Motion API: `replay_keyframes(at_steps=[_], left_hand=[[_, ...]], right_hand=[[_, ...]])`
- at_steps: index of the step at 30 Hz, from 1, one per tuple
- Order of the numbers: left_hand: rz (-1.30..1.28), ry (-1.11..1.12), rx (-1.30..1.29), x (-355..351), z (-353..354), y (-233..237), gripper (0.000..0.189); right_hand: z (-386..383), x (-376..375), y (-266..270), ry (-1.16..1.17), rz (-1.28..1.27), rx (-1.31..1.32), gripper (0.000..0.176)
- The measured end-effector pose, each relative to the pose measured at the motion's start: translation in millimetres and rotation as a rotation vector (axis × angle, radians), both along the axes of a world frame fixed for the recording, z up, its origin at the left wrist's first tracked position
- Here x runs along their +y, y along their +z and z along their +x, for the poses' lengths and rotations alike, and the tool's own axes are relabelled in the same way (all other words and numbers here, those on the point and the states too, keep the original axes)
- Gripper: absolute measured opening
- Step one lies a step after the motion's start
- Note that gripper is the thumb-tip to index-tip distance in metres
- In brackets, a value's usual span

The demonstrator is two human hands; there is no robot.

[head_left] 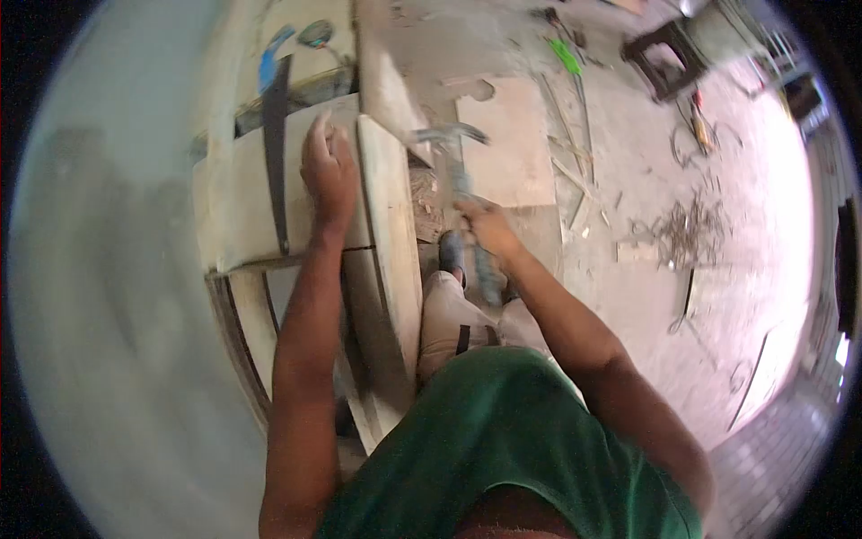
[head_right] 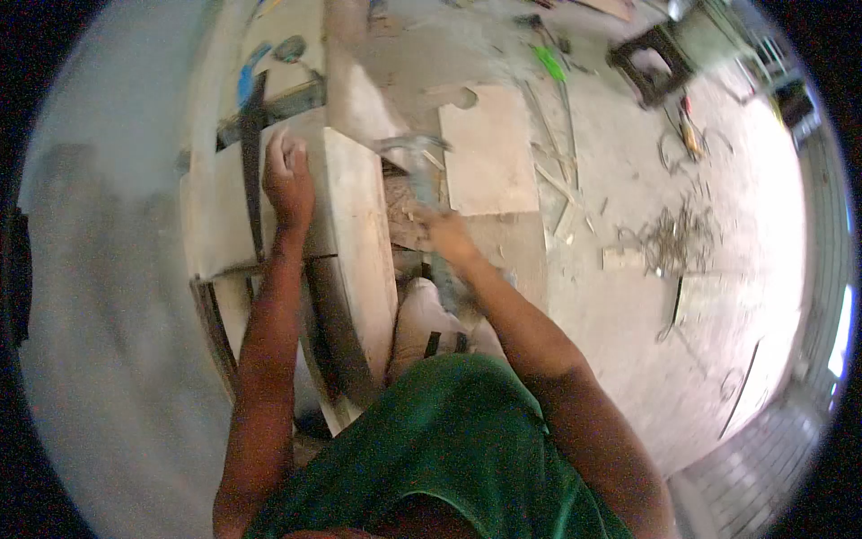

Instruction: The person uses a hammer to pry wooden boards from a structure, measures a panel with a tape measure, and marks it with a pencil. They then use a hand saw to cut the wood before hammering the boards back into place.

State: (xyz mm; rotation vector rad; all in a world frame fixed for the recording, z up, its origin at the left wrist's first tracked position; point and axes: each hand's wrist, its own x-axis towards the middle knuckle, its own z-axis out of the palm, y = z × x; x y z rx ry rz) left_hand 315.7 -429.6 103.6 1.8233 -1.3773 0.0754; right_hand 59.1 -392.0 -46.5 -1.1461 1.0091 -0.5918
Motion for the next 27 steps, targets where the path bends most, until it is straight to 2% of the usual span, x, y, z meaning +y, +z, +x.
replay_keyframes(at_steps=[1,2,4,5,6,8,9,10,12,13,14,17,18,19,20,21,22,23,24,25,26,27], left_hand=[[0.006,0.039,0.021,29,-6,8,0.029],[0.006,0.080,0.043,62,-12,15,0.030],[0.113,0.098,0.067,135,-32,17,0.030],[0.212,0.133,0.158,174,-46,9,0.030],[0.237,0.130,0.112,210,-64,7,0.029],[0.374,0.134,0.376,266,-94,16,0.030],[0.349,0.173,0.391,289,-104,9,0.030],[0.295,0.218,0.419,313,-114,-6,0.032],[0.239,0.302,0.462,359,-117,-57,0.033],[0.367,0.230,0.653,386,-105,-103,0.034],[0.484,0.149,0.845,401,-103,-126,0.035],[0.421,0.326,0.832,355,-124,19,0.035],[0.399,0.371,0.846,355,-124,15,0.035],[0.456,0.294,0.873,360,-120,10,0.035],[0.507,0.233,0.898,367,-112,7,0.035],[0.479,0.328,0.910,370,-102,7,0.035],[0.479,0.251,0.949,371,-97,9,0.035],[0.474,0.173,0.989,371,-89,9,0.036],[0.462,0.092,1.025,374,-86,8,0.036],[0.410,0.142,1.011,380,-88,9,0.035],[0.365,0.187,0.993,383,-86,15,0.033],[0.348,0.277,1.007,390,-82,20,0.033]], right_hand=[[-20,4,4,-0.037,-0.088,-0.007,0.024],[-36,0,55,-0.226,0.511,-0.014,0.024],[-86,5,33,-0.183,0.474,0.050,0.027],[-107,5,26,-0.200,0.453,0.108,0.030],[-121,8,31,-0.230,0.492,0.107,0.031],[-151,15,32,-0.249,0.499,0.142,0.035],[-161,16,21,-0.236,0.470,0.175,0.038],[-163,15,13,-0.194,0.453,0.190,0.038],[-171,16,8,-0.305,0.484,0.126,0.043],[-167,11,10,-0.268,0.476,0.146,0.043],[-155,5,15,-0.284,0.474,0.091,0.037],[-114,-19,48,-0.256,0.469,0.026,0.028],[-103,-32,54,-0.200,0.380,0.035,0.029],[-84,-46,59,-0.130,0.297,0.036,0.031],[-67,-60,68,-0.107,0.300,0.007,0.029],[-53,-75,77,-0.071,0.314,-0.020,0.027],[-40,-93,80,-0.062,0.246,0.013,0.025],[3,-76,141,-0.078,0.169,0.100,0.026],[-27,-143,78,0.152,0.081,-0.037,0.032],[-9,-145,106,0.043,0.443,-0.326,0.037],[-1,-199,100,0.222,0.257,0.008,0.042],[20,-182,125,0.220,0.090,0.044,0.041]])
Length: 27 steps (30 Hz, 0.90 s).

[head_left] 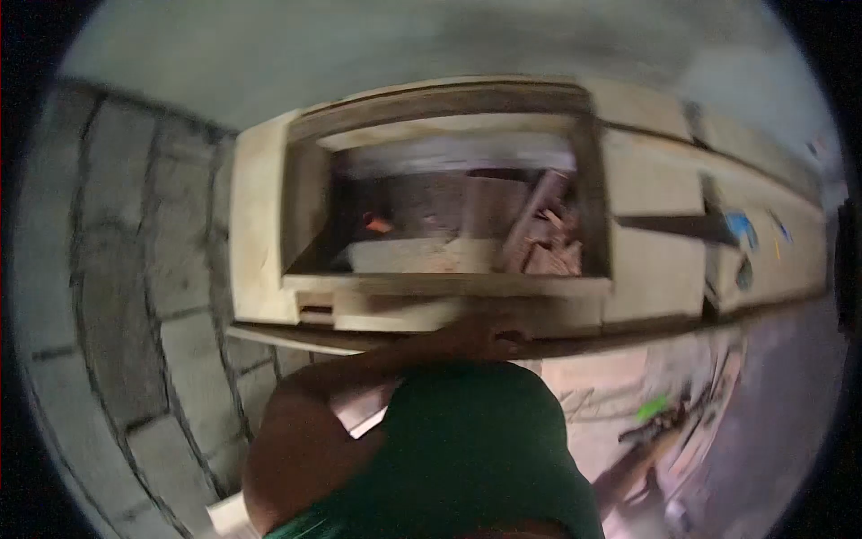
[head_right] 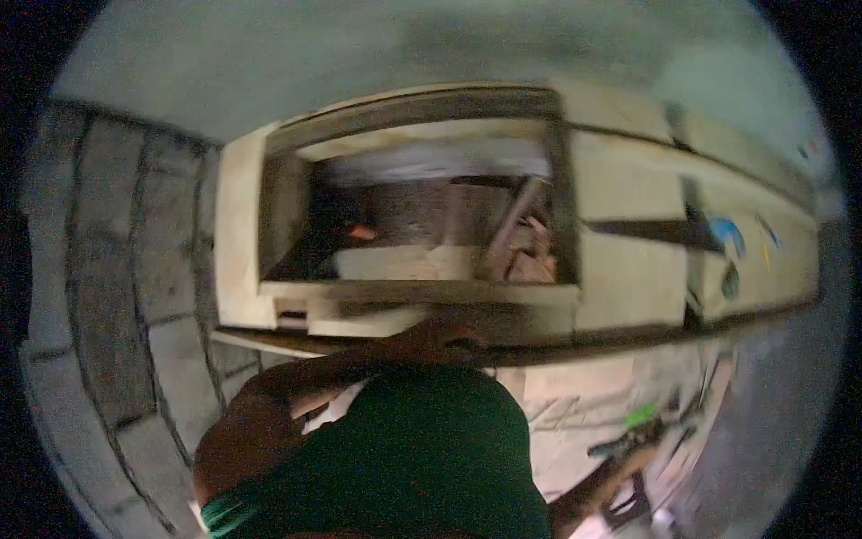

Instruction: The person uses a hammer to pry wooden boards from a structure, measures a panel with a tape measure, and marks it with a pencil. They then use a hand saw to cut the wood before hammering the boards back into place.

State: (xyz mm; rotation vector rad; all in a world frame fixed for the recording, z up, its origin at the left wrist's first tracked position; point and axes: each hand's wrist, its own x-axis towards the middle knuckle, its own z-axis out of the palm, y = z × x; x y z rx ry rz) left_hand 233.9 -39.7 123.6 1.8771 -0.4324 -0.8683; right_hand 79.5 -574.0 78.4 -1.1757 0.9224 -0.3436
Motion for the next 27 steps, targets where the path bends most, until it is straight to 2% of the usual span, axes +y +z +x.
replay_keyframes(at_steps=[2,5,7,9,10,11,12,14,16,17,18,19,20,22,23,24,25,26,27], left_hand=[[-0.123,0.182,-0.118,19,-14,19,0.037],[-0.128,0.477,-0.253,56,-31,50,0.034],[-0.360,0.893,-0.213,82,-43,70,0.028],[-0.486,1.393,-0.292,98,-60,82,0.020],[-0.420,1.613,-0.476,108,-71,79,0.014],[-0.187,1.801,-0.627,124,-87,66,0.011],[-0.356,1.974,-0.630,127,-101,69,0.007],[-0.093,2.282,-0.804,139,-141,39,0.009],[-0.218,2.559,-0.881,167,-191,-37,0.007],[-0.497,2.538,-0.739,184,-230,-96,0.011],[-0.702,2.597,-0.486,186,-247,-123,0.016],[-0.679,2.579,-0.187,185,-258,-152,0.020],[-0.687,2.584,-0.185,183,-265,-180,0.020],[-0.825,2.449,0.126,178,-271,-219,0.018],[-0.827,2.447,0.134,174,-264,-223,0.018],[-0.705,2.541,0.222,171,-250,-229,0.016],[-0.575,2.627,0.313,172,-238,-235,0.018],[-0.574,2.622,0.327,181,-237,-257,0.018],[-0.891,2.573,0.244,197,-241,-294,0.017]], right_hand=[[30,29,35,0.047,-0.092,0.013,0.040],[64,37,51,0.168,-0.149,0.032,0.039],[82,36,61,0.229,-0.174,0.013,0.039],[107,32,66,0.305,-0.188,-0.014,0.039],[118,32,66,0.348,-0.191,-0.034,0.039],[131,27,68,0.393,-0.189,-0.054,0.039],[143,24,68,0.436,-0.173,-0.066,0.039],[169,19,66,0.532,-0.106,-0.106,0.040],[192,25,71,0.606,-0.038,-0.132,0.041],[203,25,72,0.644,-0.010,-0.147,0.041],[212,28,68,0.689,0.033,-0.178,0.042],[219,30,63,0.725,0.069,-0.205,0.042],[222,33,62,0.757,0.100,-0.237,0.043],[231,36,58,0.822,0.137,-0.323,0.047],[228,43,63,0.796,0.050,-0.254,0.045],[227,46,66,0.765,-0.037,-0.185,0.043],[229,43,65,0.746,-0.008,-0.127,0.043],[232,29,53,0.741,-0.017,-0.122,0.043],[233,8,32,0.846,-0.486,-0.247,0.042]])
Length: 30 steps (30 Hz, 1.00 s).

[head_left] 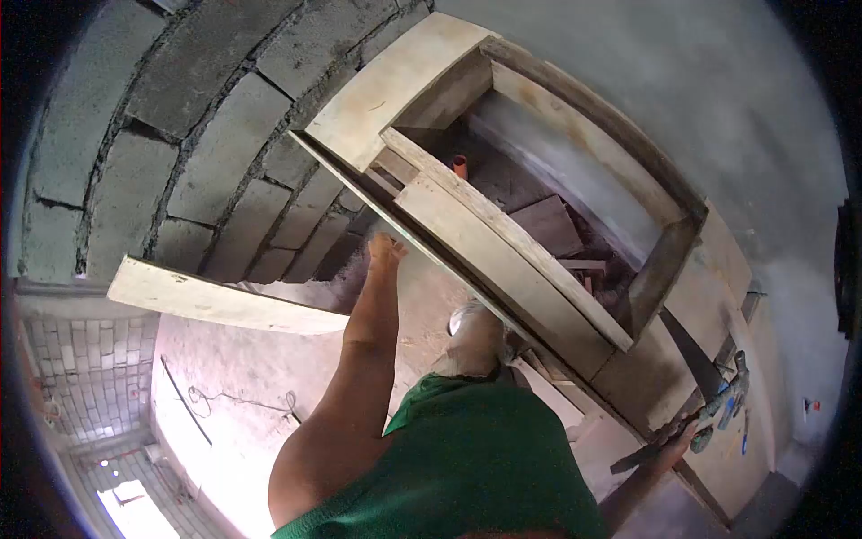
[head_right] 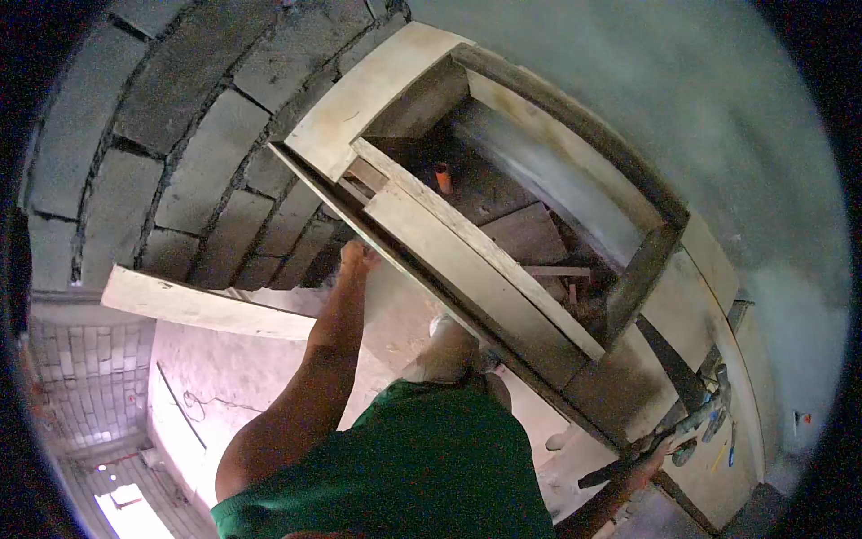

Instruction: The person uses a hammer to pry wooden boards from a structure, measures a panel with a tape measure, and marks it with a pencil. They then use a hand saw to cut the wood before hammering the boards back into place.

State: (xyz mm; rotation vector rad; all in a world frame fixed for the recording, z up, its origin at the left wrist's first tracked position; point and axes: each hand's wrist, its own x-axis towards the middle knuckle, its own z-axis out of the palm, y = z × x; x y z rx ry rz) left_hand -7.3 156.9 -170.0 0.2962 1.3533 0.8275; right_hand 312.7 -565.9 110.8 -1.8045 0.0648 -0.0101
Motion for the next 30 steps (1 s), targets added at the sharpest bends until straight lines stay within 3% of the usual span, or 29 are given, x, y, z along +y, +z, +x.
replay_keyframes(at_steps=[1,2,3,4,5,7,12,14,18,20,21,30], left_hand=[[-0.004,0.061,-0.230,9,-2,-23,0.018],[0.185,-0.113,-0.043,2,15,3,0.014],[0.118,-0.077,-0.353,-6,17,39,0.014],[0.102,-0.074,-0.451,-2,22,53,0.014],[0.104,-0.067,-0.453,9,25,49,0.014],[0.131,-0.047,-0.348,35,29,33,0.014],[0.123,-0.007,-0.165,59,24,0,0.014],[0.108,0.014,-0.123,65,19,-7,0.014],[0.084,0.037,-0.042,75,23,-24,0.015],[0.076,0.045,-0.008,80,29,-29,0.015],[0.075,0.055,0.007,83,31,-31,0.015],[0.064,0.092,0.091,99,53,-51,0.015]], right_hand=[[2,-10,-13,0.102,-0.387,-0.276,0.042],[2,-6,-14,0.104,-0.394,-0.270,0.042],[-3,3,-11,0.175,-0.480,-0.446,0.043],[-10,18,-2,0.248,-0.562,-0.621,0.043],[-18,44,20,0.255,-0.567,-0.610,0.043],[-29,100,64,-0.008,0.040,0.346,0.043],[-17,136,17,-0.069,0.151,0.380,0.043],[-10,154,3,0.002,-0.025,0.381,0.041],[-6,239,19,0.069,-0.169,0.375,0.038],[-1,270,32,0.162,0.037,0.532,0.030],[1,278,28,0.164,0.020,0.539,0.030],[0,369,22,0.023,-0.145,0.539,0.031]])
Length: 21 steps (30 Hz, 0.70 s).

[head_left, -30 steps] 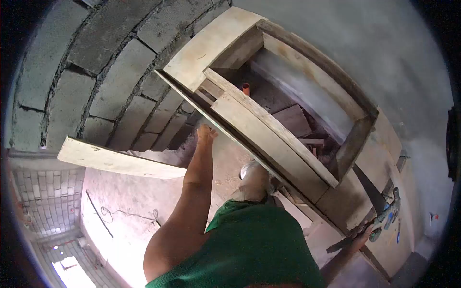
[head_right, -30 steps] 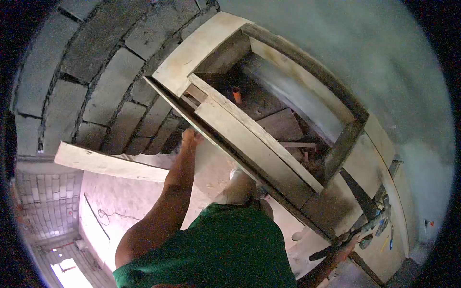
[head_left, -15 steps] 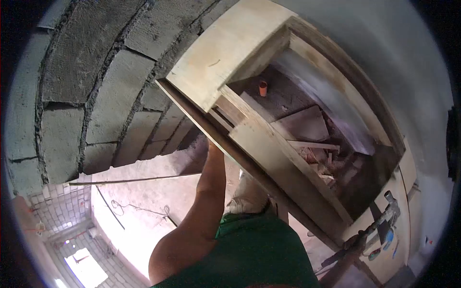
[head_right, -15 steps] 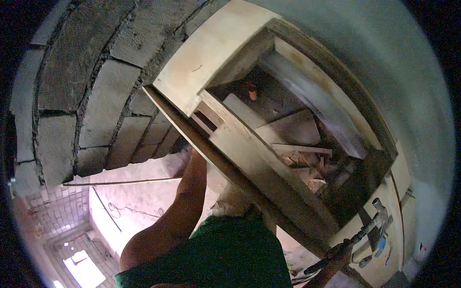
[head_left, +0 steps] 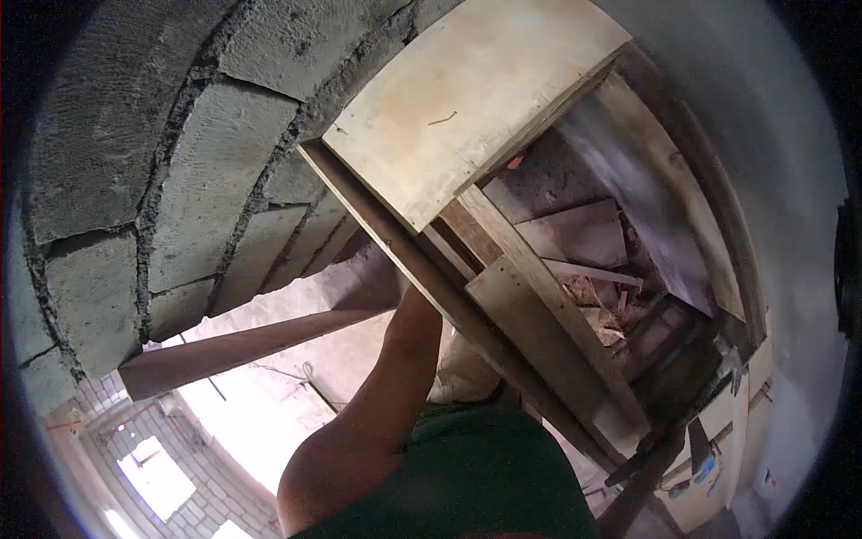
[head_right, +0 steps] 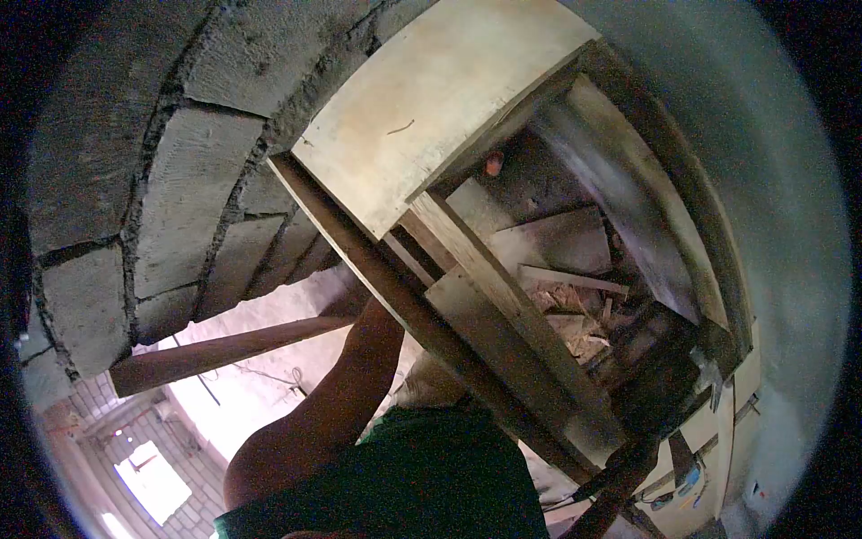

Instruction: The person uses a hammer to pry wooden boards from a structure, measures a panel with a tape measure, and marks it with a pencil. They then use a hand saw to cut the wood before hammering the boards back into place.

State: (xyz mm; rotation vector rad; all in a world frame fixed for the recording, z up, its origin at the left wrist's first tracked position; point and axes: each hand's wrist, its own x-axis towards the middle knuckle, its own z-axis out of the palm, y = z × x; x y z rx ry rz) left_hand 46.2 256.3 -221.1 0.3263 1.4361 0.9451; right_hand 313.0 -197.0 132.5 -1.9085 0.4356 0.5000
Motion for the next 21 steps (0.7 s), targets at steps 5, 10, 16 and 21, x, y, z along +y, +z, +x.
replay_keyframes(at_steps=[5,10,16,21], left_hand=[[-0.002,0.008,0.032,11,8,-10,0.015],[0.002,0.020,0.048,17,13,-16,0.015],[0.010,0.037,0.070,18,16,-21,0.015],[0.012,0.056,0.071,14,-5,-23,0.015]], right_hand=[[7,-14,-19,0.182,-0.047,0.029,0.035],[15,-24,-31,0.282,0.095,0.223,0.030],[-6,10,-14,0.544,-0.171,0.160,0.022],[-26,40,-4,1.285,-0.552,-0.226,0.020]])
